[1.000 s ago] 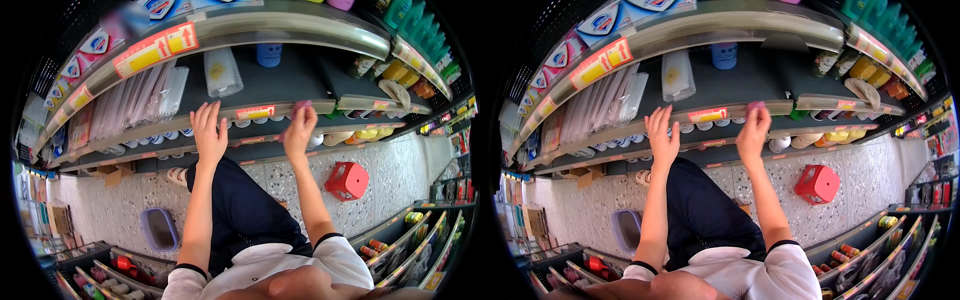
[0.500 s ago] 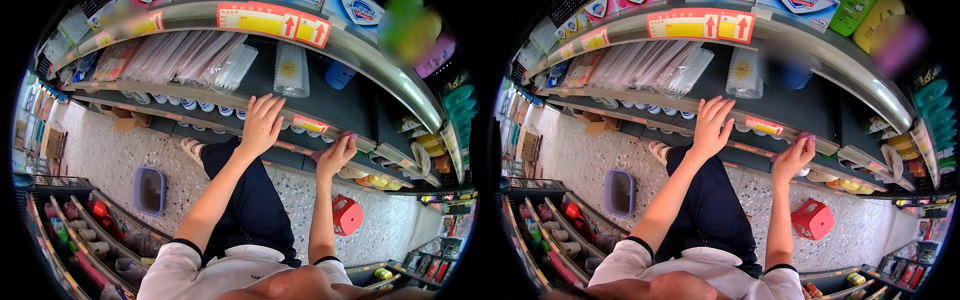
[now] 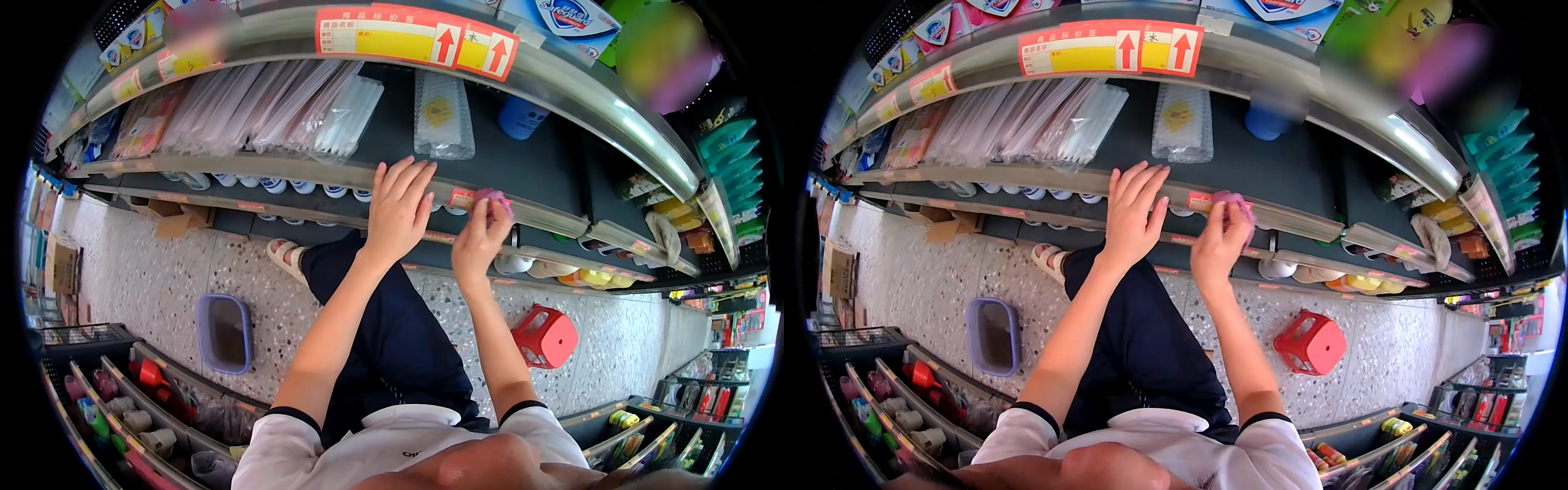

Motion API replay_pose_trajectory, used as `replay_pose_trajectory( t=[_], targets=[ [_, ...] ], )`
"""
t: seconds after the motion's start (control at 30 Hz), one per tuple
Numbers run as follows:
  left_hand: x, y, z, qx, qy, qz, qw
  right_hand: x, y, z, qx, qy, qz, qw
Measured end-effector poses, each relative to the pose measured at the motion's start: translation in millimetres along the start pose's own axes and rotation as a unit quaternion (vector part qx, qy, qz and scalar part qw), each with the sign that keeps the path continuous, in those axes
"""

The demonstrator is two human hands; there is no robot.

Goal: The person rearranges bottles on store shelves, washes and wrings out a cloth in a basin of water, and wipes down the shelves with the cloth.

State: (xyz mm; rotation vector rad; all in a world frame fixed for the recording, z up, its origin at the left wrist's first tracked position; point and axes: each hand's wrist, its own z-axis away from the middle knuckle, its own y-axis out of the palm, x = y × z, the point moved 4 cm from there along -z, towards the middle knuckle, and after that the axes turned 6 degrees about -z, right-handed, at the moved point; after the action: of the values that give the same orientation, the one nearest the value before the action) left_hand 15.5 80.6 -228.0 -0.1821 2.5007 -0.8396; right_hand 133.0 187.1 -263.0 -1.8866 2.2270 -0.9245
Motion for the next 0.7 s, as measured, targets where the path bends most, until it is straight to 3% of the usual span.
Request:
replay_pose_trajectory(
  t=[0.27, 0.5, 0.7],
  targets=[
    [1.2, 0.3, -0.7, 0.003, 0.005, -0.001, 1.0, 42.9, 20.7, -9.3, 0.077, -0.057, -0.059, 0.994],
    [-3.1, -0.6, 1.0, 0.005, 0.0, -0.004, 1.0, 26.8, 9.6, -9.2, 0.089, -0.096, -0.065, 0.989],
    [-4.1, -3.4, 1.0, 0.016, 0.004, -0.017, 1.0, -0.1, -10.2, -8.9, 0.068, -0.06, -0.074, 0.993]
  ],
)
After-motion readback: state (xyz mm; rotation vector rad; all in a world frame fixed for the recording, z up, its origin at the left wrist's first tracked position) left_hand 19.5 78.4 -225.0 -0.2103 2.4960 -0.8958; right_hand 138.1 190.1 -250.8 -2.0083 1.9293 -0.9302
